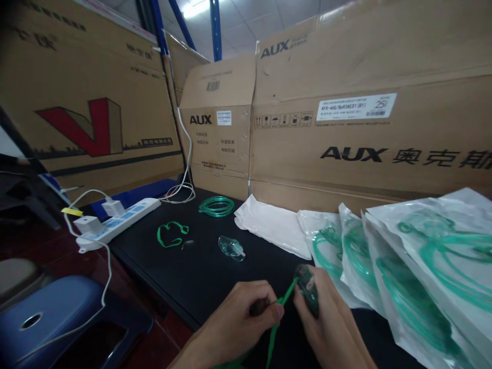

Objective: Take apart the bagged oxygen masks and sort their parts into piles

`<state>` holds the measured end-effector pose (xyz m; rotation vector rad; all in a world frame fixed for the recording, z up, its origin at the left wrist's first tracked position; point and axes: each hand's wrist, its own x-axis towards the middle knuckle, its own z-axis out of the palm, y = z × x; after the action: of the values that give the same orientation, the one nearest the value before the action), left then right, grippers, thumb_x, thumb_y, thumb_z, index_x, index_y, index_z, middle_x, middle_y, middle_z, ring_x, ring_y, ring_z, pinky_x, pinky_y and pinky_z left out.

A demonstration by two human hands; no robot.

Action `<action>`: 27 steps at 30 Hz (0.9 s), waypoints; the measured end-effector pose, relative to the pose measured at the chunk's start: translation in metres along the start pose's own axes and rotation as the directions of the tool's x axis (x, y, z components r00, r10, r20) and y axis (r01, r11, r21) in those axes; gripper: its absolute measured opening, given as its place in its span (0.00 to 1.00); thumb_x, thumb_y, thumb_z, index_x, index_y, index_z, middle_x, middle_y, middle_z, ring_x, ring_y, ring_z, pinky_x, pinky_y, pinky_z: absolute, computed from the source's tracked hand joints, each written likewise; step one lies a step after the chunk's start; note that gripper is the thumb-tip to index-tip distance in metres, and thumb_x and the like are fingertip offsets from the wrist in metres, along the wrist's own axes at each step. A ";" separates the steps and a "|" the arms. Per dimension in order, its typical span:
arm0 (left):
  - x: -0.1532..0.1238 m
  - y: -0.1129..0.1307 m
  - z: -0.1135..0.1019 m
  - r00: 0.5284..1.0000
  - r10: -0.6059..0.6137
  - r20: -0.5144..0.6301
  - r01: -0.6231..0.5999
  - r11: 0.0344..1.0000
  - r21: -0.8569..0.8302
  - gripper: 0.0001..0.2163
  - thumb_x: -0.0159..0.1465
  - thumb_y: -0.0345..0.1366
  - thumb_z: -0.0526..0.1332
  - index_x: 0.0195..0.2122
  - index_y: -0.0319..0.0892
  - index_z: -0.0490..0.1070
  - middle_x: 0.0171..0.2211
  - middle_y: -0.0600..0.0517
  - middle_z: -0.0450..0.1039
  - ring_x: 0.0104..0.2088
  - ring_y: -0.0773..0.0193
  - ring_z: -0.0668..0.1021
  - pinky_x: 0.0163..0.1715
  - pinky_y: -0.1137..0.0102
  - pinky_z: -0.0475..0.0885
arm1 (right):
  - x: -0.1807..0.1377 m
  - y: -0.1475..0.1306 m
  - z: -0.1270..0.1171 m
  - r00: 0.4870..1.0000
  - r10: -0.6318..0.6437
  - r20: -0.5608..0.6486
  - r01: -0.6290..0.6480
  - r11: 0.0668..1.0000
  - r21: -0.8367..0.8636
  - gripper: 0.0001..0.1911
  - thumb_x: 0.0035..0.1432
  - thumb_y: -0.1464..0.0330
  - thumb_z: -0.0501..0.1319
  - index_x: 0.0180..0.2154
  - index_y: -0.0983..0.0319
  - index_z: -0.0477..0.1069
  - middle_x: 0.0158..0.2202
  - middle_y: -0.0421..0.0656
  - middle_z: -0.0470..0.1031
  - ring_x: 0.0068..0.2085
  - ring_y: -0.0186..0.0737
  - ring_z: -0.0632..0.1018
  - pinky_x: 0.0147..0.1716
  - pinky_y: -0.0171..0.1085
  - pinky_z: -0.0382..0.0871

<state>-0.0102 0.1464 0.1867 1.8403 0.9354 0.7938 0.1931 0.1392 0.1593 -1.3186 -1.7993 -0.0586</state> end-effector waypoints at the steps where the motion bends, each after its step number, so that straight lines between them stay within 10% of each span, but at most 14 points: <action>1: -0.002 0.000 0.001 1.000 -0.002 0.025 0.002 1.000 -0.012 0.10 0.64 0.35 0.62 0.25 0.42 0.68 0.24 0.58 0.64 0.25 0.70 0.66 0.26 0.73 0.58 | 0.002 0.003 -0.002 0.998 0.027 -0.048 -0.029 0.999 -0.036 0.03 0.64 0.64 0.56 0.36 0.55 0.65 0.28 0.40 0.71 0.26 0.43 0.77 0.27 0.39 0.73; 5: -0.016 0.008 -0.008 0.997 -0.002 0.082 0.002 1.000 0.001 0.09 0.63 0.36 0.64 0.26 0.42 0.71 0.25 0.58 0.66 0.24 0.71 0.66 0.25 0.74 0.58 | 0.007 0.008 -0.008 0.988 0.082 -0.127 -0.097 0.988 -0.118 0.05 0.63 0.61 0.56 0.35 0.54 0.63 0.25 0.39 0.70 0.24 0.44 0.75 0.25 0.40 0.71; 10: -0.030 0.036 -0.083 0.970 0.038 -0.240 -0.030 0.999 0.037 0.17 0.71 0.49 0.57 0.32 0.42 0.72 0.23 0.57 0.67 0.23 0.68 0.70 0.26 0.73 0.64 | 0.007 -0.001 -0.004 0.992 0.017 -0.126 -0.027 0.997 -0.076 0.05 0.63 0.61 0.57 0.37 0.55 0.65 0.27 0.40 0.73 0.25 0.44 0.77 0.26 0.40 0.71; 18: -0.017 0.012 -0.235 0.644 0.158 -0.748 0.244 0.884 0.398 0.22 0.66 0.59 0.53 0.36 0.43 0.72 0.30 0.50 0.78 0.35 0.56 0.81 0.39 0.68 0.74 | 0.001 -0.001 0.005 0.993 0.034 -0.116 -0.037 0.999 -0.023 0.07 0.63 0.62 0.57 0.40 0.58 0.68 0.31 0.45 0.76 0.31 0.47 0.79 0.32 0.43 0.73; 27: -0.021 -0.081 -0.252 0.760 -0.052 -0.648 0.490 0.702 0.518 0.21 0.56 0.59 0.63 0.28 0.45 0.76 0.27 0.48 0.80 0.30 0.51 0.81 0.29 0.67 0.70 | 0.003 -0.002 0.004 0.994 -0.027 -0.110 0.025 0.999 -0.023 0.04 0.63 0.66 0.57 0.39 0.58 0.69 0.32 0.46 0.77 0.32 0.48 0.80 0.35 0.44 0.75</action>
<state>-0.2484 0.2610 0.2091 1.9572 2.1084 0.9242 0.1890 0.1425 0.1593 -1.2821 -1.7264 -0.1623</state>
